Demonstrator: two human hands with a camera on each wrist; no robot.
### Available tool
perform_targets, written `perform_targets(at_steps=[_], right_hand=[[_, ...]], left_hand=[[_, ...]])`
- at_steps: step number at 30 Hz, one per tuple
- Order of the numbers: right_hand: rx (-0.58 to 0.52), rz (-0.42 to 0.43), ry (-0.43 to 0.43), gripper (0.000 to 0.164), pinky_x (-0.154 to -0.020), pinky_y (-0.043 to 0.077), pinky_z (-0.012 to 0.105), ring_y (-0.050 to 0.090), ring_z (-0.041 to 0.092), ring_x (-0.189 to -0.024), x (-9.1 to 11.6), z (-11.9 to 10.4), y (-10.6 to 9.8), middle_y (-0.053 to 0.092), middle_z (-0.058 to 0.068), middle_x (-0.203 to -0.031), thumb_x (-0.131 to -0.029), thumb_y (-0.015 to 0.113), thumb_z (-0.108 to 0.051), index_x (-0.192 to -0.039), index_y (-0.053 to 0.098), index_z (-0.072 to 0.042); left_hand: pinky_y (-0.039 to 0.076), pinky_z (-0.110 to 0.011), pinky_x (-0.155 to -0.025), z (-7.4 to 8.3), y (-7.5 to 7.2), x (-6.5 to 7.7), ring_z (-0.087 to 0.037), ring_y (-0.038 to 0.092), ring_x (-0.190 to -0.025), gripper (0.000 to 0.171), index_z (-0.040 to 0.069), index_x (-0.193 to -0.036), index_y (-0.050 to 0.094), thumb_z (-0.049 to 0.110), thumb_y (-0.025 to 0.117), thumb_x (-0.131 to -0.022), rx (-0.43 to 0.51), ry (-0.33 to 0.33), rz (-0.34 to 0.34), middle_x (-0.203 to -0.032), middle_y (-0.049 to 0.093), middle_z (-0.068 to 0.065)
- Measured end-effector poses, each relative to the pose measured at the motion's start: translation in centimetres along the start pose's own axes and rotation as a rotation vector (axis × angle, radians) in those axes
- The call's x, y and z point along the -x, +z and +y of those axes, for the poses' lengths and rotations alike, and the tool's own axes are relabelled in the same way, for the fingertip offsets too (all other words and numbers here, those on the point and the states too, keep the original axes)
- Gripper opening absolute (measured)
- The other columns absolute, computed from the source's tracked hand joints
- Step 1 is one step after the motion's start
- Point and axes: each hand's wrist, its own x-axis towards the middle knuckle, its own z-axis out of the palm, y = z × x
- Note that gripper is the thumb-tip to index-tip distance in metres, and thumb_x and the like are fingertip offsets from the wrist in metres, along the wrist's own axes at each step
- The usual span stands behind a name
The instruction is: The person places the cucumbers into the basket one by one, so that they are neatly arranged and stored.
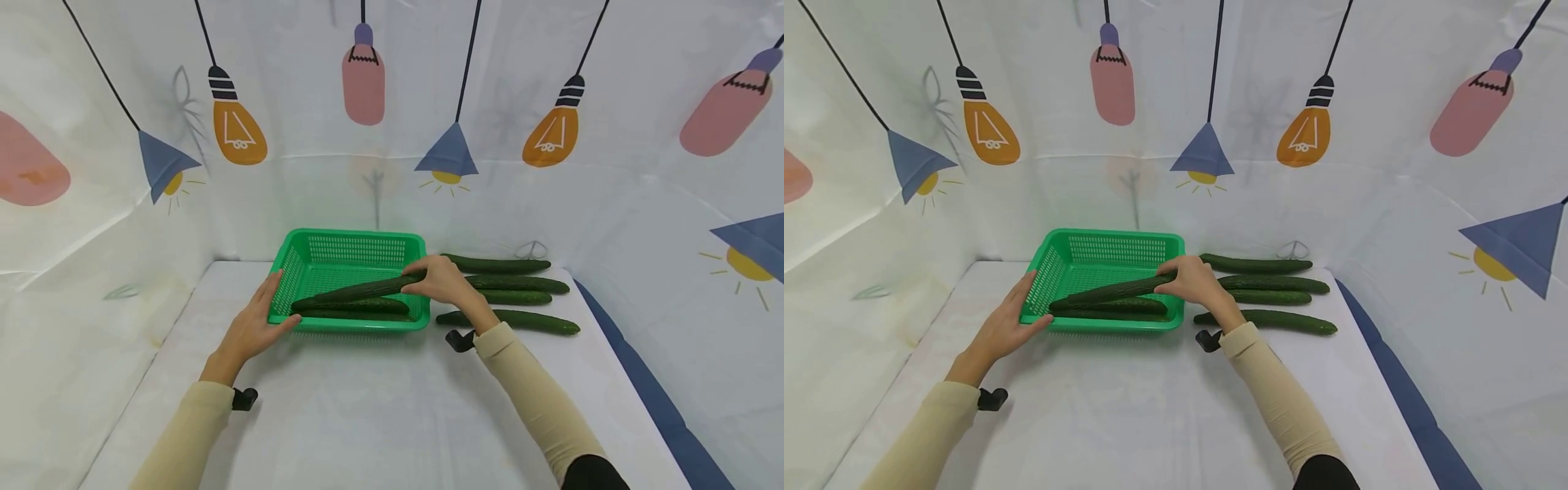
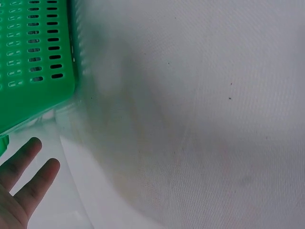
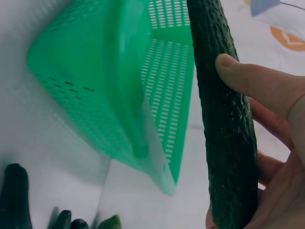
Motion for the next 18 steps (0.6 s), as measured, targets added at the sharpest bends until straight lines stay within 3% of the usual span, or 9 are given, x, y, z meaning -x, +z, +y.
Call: perform_targets(at_steps=[3, 6, 9, 18], right_hand=[[0.012, -0.038, -0.017, 0.036, -0.057, 0.045, 0.029, 0.056, 0.011, -0.062, -0.9, -0.4, 0.0, 0.072, 0.007, -0.129, -0.088, 0.083, -0.034, -0.121, 0.078, -0.019], [0.029, -0.071, -0.035, 0.036, -0.074, 0.057, 0.037, 0.070, 0.018, -0.095, -2.1, -0.7, 0.3, 0.073, 0.006, -0.129, -0.088, 0.083, -0.034, -0.121, 0.078, -0.019], [0.034, -0.106, -0.059, 0.035, -0.087, 0.058, 0.044, 0.069, 0.023, -0.108, -3.2, -0.9, 0.6, 0.073, 0.005, -0.127, -0.088, 0.084, -0.032, -0.120, 0.078, -0.018], [0.070, -0.214, -0.140, 0.033, -0.080, 0.057, 0.034, 0.068, 0.018, -0.103, -6.0, -1.8, 1.5, 0.075, 0.002, -0.123, -0.087, 0.085, -0.031, -0.116, 0.080, -0.017]], left_hand=[[0.040, -0.074, -0.104, 0.0, 0.0, 0.0, -0.045, 0.031, -0.152, 0.103, 0.033, -0.167, 0.001, 0.056, 0.068, -0.093, 0.005, 0.001, 0.004, -0.173, 0.015, -0.009], [0.039, -0.073, -0.105, 0.0, -0.1, 0.0, -0.044, 0.030, -0.153, 0.102, 0.034, -0.167, 0.001, 0.056, 0.068, -0.093, 0.009, -0.006, 0.006, -0.173, 0.015, -0.008], [0.039, -0.073, -0.106, 0.0, -0.2, 0.1, -0.043, 0.029, -0.153, 0.102, 0.035, -0.167, 0.001, 0.055, 0.069, -0.093, 0.007, -0.005, 0.008, -0.173, 0.016, -0.009], [0.038, -0.073, -0.106, 0.0, -0.1, 0.1, -0.042, 0.029, -0.153, 0.101, 0.034, -0.167, 0.002, 0.054, 0.069, -0.093, 0.016, 0.007, 0.014, -0.173, 0.016, -0.008]])
